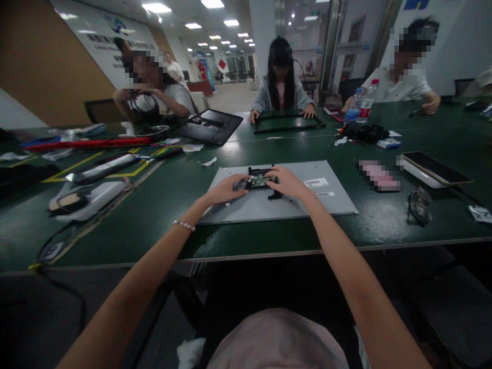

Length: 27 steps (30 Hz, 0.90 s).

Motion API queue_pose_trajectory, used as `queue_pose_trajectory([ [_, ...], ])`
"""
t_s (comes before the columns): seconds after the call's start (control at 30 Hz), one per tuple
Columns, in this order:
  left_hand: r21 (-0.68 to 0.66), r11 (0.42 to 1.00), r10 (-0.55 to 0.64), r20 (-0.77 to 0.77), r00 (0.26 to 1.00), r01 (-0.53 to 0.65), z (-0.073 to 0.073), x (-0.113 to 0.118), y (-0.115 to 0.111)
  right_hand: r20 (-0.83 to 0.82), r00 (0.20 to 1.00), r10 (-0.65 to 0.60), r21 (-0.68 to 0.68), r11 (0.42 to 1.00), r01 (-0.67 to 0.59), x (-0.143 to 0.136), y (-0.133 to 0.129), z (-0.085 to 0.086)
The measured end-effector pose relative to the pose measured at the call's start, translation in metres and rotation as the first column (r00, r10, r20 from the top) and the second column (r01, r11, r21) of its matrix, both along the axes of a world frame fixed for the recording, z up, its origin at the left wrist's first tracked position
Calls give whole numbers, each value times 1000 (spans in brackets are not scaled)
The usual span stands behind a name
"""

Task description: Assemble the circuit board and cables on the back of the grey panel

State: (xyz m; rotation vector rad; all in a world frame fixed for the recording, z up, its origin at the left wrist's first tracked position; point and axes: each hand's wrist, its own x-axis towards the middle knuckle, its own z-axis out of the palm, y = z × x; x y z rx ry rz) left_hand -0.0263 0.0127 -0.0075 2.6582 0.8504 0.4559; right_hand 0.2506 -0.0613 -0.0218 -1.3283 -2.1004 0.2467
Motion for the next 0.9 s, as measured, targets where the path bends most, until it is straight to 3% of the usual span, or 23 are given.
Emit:
queue_pose_trajectory([
  [0.2, -30, 1000, -9, 1, 1000, 9, 3, -1, 0, 74, 997, -31, -87, 996, 38, 6, 2, -6],
  [0.6, -153, 982, -111, 13, 994, 112, 11, 5, -14, 22, 995, -96, -30, 995, 97, 6, 1, 7],
  [0.77, -146, 989, -5, 25, 1000, 9, 4, 2, -9, 31, 983, -181, -44, 982, 183, 15, 5, -4],
  [0.9, -133, 985, 97, -75, 992, -106, -4, -2, 2, 159, 934, -319, -248, 903, 350, 23, 2, -14],
])
